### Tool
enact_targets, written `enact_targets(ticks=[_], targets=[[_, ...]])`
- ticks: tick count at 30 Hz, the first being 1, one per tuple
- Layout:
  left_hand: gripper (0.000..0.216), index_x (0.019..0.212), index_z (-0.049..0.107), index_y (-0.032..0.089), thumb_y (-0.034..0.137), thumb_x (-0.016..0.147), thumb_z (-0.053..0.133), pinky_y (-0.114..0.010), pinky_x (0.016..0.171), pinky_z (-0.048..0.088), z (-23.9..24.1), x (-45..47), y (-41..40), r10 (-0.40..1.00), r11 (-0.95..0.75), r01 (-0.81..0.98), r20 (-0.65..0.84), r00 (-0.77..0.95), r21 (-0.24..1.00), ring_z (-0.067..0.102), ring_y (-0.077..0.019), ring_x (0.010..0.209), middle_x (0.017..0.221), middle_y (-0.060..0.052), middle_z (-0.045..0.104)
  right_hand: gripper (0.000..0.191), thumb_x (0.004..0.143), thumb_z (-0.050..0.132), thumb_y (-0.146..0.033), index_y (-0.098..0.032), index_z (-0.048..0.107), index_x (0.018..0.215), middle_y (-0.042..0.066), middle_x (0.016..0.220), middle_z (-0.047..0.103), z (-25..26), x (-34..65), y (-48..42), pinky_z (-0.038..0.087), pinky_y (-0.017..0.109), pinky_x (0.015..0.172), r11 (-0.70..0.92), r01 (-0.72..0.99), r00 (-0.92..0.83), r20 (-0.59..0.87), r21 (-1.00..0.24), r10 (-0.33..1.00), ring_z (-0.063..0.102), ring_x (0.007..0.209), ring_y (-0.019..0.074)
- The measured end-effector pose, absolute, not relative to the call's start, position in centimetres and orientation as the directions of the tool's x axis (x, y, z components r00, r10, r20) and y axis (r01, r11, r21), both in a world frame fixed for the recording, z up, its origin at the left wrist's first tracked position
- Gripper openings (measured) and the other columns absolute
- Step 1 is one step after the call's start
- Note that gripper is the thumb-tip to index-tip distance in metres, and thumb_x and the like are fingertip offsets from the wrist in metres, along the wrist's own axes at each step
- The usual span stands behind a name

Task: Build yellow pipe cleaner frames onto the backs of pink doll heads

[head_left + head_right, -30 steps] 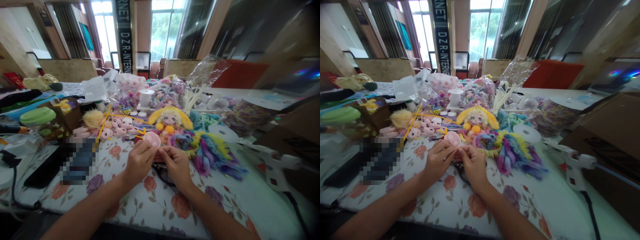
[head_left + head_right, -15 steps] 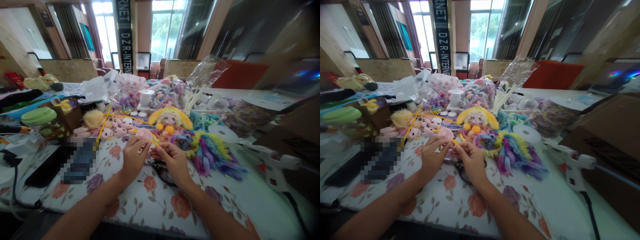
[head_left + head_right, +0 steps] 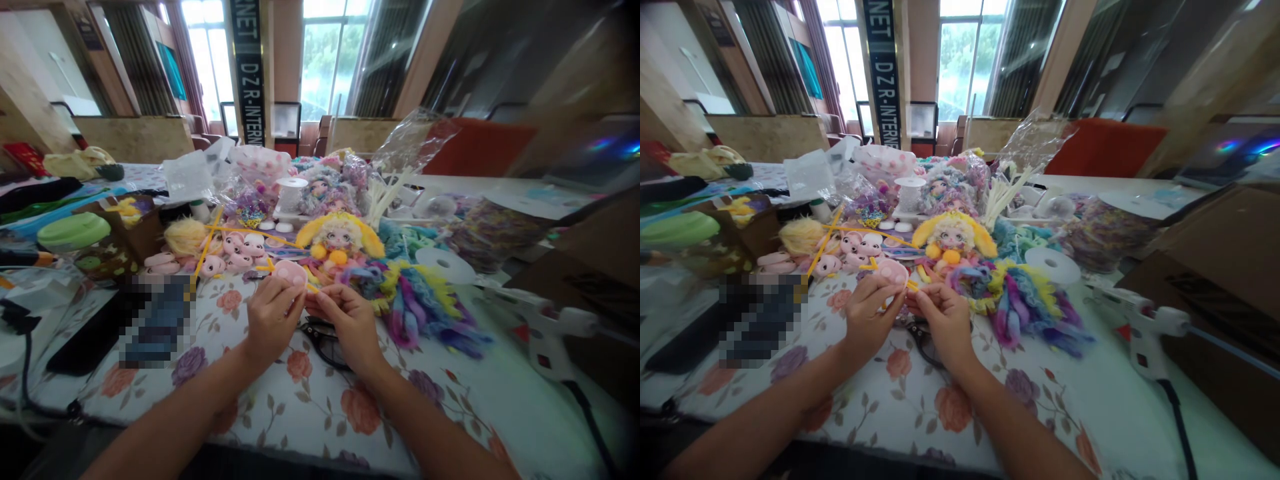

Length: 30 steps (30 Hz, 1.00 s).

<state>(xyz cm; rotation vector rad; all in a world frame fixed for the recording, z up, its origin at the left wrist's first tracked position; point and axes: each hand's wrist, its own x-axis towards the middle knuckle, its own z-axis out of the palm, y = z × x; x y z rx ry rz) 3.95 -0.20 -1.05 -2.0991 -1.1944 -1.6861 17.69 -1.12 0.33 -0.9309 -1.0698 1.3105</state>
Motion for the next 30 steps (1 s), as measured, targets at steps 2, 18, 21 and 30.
enact_targets(ticks=[2,18,21,30], targets=[[0.008,0.082,0.066,0.019,0.016,0.081,0.058,-0.029,0.07,0.048,-1.1,4.0,-0.2,0.457,-0.658,0.683,0.889,0.026,0.318,0.055,-0.0142,0.071,0.071,-0.003,0.06,0.026,0.068,0.074,-0.039,-0.018,0.061,0.073,0.002,0.07,0.072,0.3,17.7,-1.1,0.059,0.035,0.072,0.067,-0.265,-0.036,0.079,-0.962,0.996,0.071,0.068,0.0188],[0.012,0.084,0.064,0.019,0.009,0.078,0.06,-0.027,0.068,0.049,-1.1,4.4,-0.6,0.419,-0.72,0.632,0.905,0.068,0.286,0.056,-0.0142,0.073,0.072,-0.002,0.059,0.022,0.067,0.075,-0.035,-0.017,0.063,0.071,-0.001,0.062,0.068,0.3,17.6,-1.2,0.059,0.029,0.061,0.039,-0.32,-0.048,0.057,-0.947,0.997,0.067,0.057,0.0146],[0.01,0.083,0.064,0.018,0.01,0.077,0.061,-0.028,0.069,0.049,-0.9,4.2,-0.5,0.44,-0.69,0.654,0.897,0.039,0.311,0.056,-0.0141,0.074,0.074,-0.003,0.06,0.022,0.068,0.073,-0.037,-0.017,0.064,0.073,0.0,0.062,0.067,0.4,17.6,-1.1,0.057,0.03,0.06,0.039,-0.257,-0.061,0.057,-0.966,0.996,0.065,0.057,0.0151],[0.011,0.081,0.063,0.017,0.007,0.075,0.064,-0.028,0.07,0.049,-0.8,3.9,0.0,0.371,-0.699,0.681,0.925,0.082,0.22,0.055,-0.0133,0.074,0.072,-0.002,0.058,0.021,0.072,0.068,-0.039,-0.018,0.067,0.074,-0.004,0.059,0.05,0.9,18.6,-0.5,0.033,0.021,0.048,0.061,-0.089,-0.096,0.069,-0.994,0.993,0.041,0.052,0.0076]])
